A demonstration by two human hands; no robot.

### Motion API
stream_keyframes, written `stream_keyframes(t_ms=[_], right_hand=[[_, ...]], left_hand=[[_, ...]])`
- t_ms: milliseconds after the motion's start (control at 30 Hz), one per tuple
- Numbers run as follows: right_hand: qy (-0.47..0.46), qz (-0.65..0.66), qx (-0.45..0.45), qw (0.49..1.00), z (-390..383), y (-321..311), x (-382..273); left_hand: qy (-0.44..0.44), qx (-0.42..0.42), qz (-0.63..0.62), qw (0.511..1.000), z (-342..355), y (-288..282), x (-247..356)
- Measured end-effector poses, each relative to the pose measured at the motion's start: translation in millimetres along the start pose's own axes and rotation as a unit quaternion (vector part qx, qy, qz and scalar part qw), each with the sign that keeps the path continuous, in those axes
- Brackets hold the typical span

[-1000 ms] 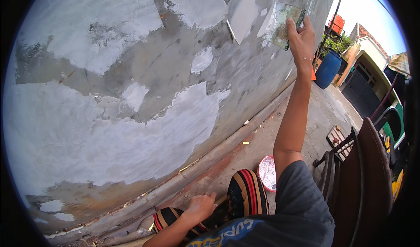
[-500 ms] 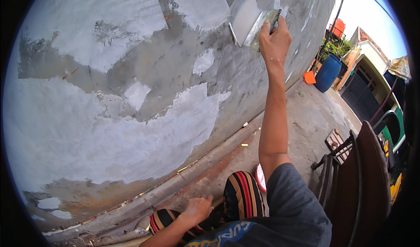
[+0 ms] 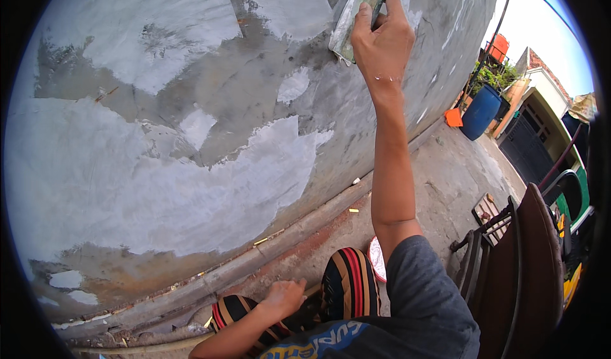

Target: The person scoops white plaster from a red bucket using a trowel and applies it to a curved concrete wall. They repeatedly spread and smooth the plaster over the surface with a flat trowel.

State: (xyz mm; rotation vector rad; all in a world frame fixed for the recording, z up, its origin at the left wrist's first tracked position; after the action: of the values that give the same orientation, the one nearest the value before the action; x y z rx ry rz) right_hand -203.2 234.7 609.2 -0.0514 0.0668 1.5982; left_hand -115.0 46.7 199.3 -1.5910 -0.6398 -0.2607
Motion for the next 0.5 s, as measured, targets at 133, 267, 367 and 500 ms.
stream_keyframes(t_ms=[133,267,367,500], right_hand=[[0.017,0.06,-0.048,0.997,5,-13,6],[0.094,0.089,0.018,0.991,17,-37,67],[0.116,-0.03,0.013,0.993,19,-35,99],[0.109,-0.04,-0.002,0.993,20,-23,96]], left_hand=[[-0.018,-0.005,0.017,1.0,2,1,1],[-0.022,0.012,0.005,1.0,-3,-3,2],[-0.034,-0.002,0.0,0.999,-6,0,-1],[-0.047,-0.018,0.005,0.999,-5,-3,0]])
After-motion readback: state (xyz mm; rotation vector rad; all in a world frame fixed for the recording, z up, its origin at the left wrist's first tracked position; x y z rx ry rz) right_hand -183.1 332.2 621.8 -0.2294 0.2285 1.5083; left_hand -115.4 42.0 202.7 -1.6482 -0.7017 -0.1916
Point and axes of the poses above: each hand's wrist, its own z-axis towards the middle knuckle, its own y-axis out of the palm, x = y × z, the point moved 4 cm from there along z, towards the middle knuckle, and after that the axes turned 3 degrees about -z, right-handed, at the moved point
